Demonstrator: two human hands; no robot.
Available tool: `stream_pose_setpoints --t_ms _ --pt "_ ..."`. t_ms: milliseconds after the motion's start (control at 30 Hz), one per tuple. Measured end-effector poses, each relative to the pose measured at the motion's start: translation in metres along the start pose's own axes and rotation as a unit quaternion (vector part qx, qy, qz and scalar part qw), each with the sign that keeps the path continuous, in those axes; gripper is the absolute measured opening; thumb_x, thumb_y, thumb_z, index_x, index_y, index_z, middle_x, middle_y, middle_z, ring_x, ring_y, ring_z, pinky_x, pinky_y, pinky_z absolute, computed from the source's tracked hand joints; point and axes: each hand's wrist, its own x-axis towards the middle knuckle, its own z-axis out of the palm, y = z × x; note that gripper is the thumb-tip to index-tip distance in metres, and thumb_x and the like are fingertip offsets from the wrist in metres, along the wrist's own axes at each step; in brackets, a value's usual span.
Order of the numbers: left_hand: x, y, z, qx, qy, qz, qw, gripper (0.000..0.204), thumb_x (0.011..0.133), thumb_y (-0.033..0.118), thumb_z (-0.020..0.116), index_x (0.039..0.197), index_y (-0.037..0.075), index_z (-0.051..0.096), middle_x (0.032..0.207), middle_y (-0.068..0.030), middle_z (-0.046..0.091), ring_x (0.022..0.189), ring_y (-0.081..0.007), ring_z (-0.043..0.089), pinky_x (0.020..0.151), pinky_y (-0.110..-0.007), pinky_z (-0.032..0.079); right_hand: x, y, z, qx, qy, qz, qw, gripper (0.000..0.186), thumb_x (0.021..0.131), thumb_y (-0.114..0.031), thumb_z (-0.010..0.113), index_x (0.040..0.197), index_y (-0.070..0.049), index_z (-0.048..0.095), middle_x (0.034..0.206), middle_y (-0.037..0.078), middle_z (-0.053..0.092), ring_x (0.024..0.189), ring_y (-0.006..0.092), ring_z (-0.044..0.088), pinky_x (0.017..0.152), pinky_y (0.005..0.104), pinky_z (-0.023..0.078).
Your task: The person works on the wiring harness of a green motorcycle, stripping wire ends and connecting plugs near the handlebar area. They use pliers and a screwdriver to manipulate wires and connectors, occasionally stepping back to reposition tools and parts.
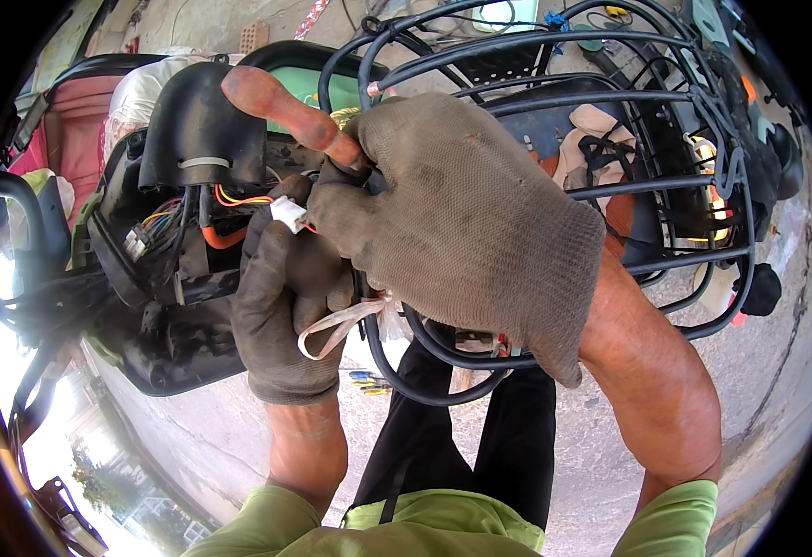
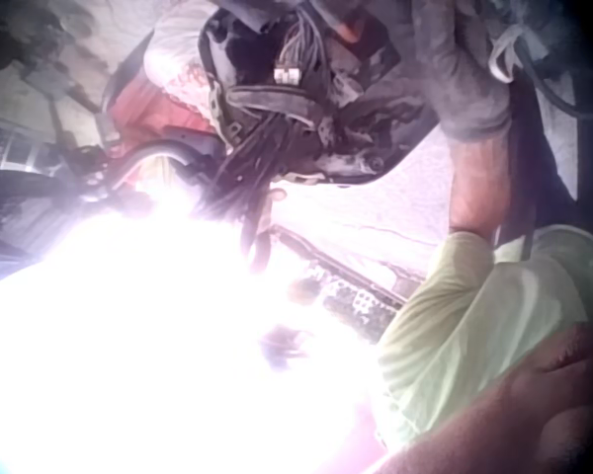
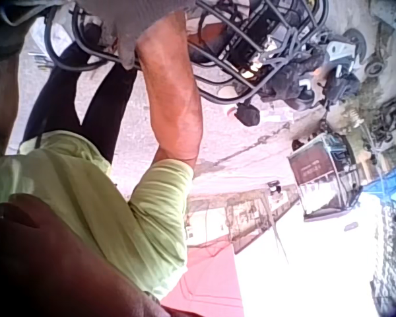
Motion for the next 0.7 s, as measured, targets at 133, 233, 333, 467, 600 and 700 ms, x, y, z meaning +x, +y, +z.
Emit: stream_pose_setpoints --t_ms 133,233,333,467,600,700 --pt "0.0 0.0 -0.001 0.008 -0.005 0.004 1.0 0.022 0.1 0.01 0.059 0.121 0.005 0.061 0.084 -0.0082 0.067 0.069 -0.0095 0.064 0.058 -0.023 0.056 0.001 0.006 0.001 -0.006 -0.01 0.0 1.0 0.028 0.088 -0.023 0.068 0.094 0.005 0.07 0.071 0.011 0.068 0.067 0.0152 0.068 0.064 0.0321 0.056" --pt "0.001 0.001 -0.005 0.002 -0.028 -0.002 1.0 0.022 0.1 0.011 0.059 0.121 0.005 0.061 0.082 -0.008 0.066 0.065 -0.0093 0.062 0.057 -0.022 0.055 0.001 0.003 -0.001 -0.005 -0.014 0.026 1.0 0.03 0.088 -0.024 0.068 0.095 0.005 0.07 0.072 0.012 0.069 0.067 0.015 0.068 0.063 0.0315 0.055" --pt "0.0 0.001 -0.006 -0.004 -0.039 -0.006 0.999 0.023 0.1 0.011 0.059 0.122 0.004 0.062 0.082 -0.0074 0.066 0.064 -0.0093 0.06 0.06 -0.023 0.055 0.001 -0.001 -0.001 0.01 0.0 0.027 1.0 0.03 0.088 -0.025 0.069 0.093 0.005 0.071 0.072 0.011 0.069 0.066 0.0145 0.067 0.063 0.0313 0.055" --pt "-0.002 0.001 0.009 -0.007 0.012 0.004 1.0 0.026 0.1 0.011 0.059 0.124 0.003 0.062 0.083 -0.0059 0.064 0.07 -0.0091 0.059 0.067 -0.026 0.056 0.0 0.001 0.0 0.043 0.002 0.013 0.999 0.029 0.089 -0.026 0.068 0.095 0.003 0.072 0.071 0.011 0.068 0.067 0.0134 0.067 0.063 0.0301 0.054" --pt "0.0 0.003 0.002 -0.003 -0.03 -0.004 1.0 0.027 0.1 0.013 0.06 0.125 0.002 0.062 0.083 -0.0046 0.062 0.075 -0.0087 0.059 0.072 -0.028 0.056 -0.001 0.0 -0.001 0.051 -0.005 0.033 0.998 0.027 0.09 -0.025 0.068 0.097 0.001 0.073 0.07 0.007 0.066 0.063 0.0108 0.061 0.059 0.0284 0.05" --pt "0.001 0.002 -0.002 -0.004 -0.041 -0.003 0.999 0.027 0.1 0.013 0.059 0.124 0.002 0.062 0.082 -0.0044 0.061 0.075 -0.0085 0.06 0.071 -0.028 0.057 -0.001 0.002 0.0 0.094 -0.013 0.035 0.995 0.026 0.09 -0.023 0.068 0.097 0.001 0.073 0.068 0.003 0.062 0.061 0.0089 0.056 0.058 0.0279 0.046"
